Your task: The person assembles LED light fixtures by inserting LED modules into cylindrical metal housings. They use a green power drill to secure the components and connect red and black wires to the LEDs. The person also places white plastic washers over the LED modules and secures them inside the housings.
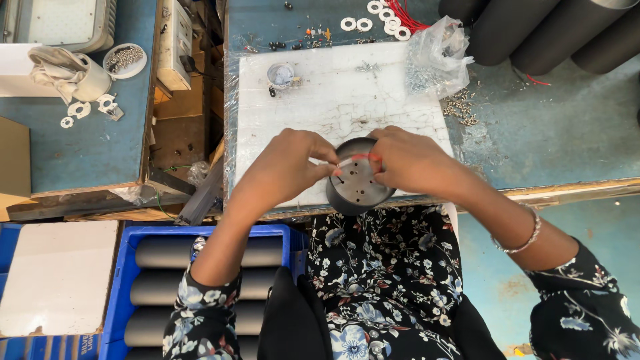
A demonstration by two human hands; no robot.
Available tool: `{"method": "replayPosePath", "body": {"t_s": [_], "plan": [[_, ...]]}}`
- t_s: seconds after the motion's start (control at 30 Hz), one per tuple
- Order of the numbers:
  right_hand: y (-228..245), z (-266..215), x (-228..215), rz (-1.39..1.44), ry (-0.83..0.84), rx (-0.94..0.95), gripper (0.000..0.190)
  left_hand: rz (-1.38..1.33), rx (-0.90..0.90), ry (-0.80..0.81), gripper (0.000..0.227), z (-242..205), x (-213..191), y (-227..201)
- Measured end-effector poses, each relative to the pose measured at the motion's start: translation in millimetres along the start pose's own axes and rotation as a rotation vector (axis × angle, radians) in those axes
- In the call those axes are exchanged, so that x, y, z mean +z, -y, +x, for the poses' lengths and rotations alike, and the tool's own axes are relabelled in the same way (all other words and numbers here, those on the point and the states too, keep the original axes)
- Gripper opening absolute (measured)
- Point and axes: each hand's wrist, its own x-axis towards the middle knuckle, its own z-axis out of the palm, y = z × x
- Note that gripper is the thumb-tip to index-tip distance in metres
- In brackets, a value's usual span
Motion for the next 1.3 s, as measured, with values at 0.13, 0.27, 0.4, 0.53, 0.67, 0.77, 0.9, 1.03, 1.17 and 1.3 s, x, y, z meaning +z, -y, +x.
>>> {"method": "replayPosePath", "body": {"t_s": [0.13,0.27,0.4,0.53,0.67,0.77,0.9,1.03,1.17,1.3], "plan": [[2,-15,-17,0.073,-0.064,-0.017,0.025,-0.029,-0.032,-0.159,0.014,-8,13,-5],[3,-42,-32,0.229,-0.263,-0.043,0.021,-0.049,-0.045,-0.193,0.014,-9,17,-1],[8,-40,-28,0.128,-0.348,-0.137,0.018,-0.068,-0.041,-0.190,0.015,-8,16,1],[14,-38,-28,0.142,-0.332,0.033,0.024,-0.075,-0.023,-0.200,0.015,-9,16,-2],[5,-33,-26,0.188,-0.385,-0.080,0.016,-0.076,-0.051,-0.190,0.014,-11,15,-4],[-3,-29,-16,0.142,-0.380,-0.177,0.016,-0.153,-0.084,-0.188,0.014,-10,15,-3],[-5,-19,-1,0.096,-0.291,-0.119,0.015,-0.297,-0.058,-0.211,0.017,-11,22,1],[-3,-12,6,0.096,-0.258,-0.055,0.018,-0.244,0.041,-0.262,0.019,-9,32,8],[-5,-8,0,0.093,-0.124,0.110,0.021,-0.358,0.050,-0.264,0.017,0,42,19],[-9,0,-5,0.184,-0.152,0.077,0.020,-0.527,0.039,-0.297,0.016,5,55,26]]}}
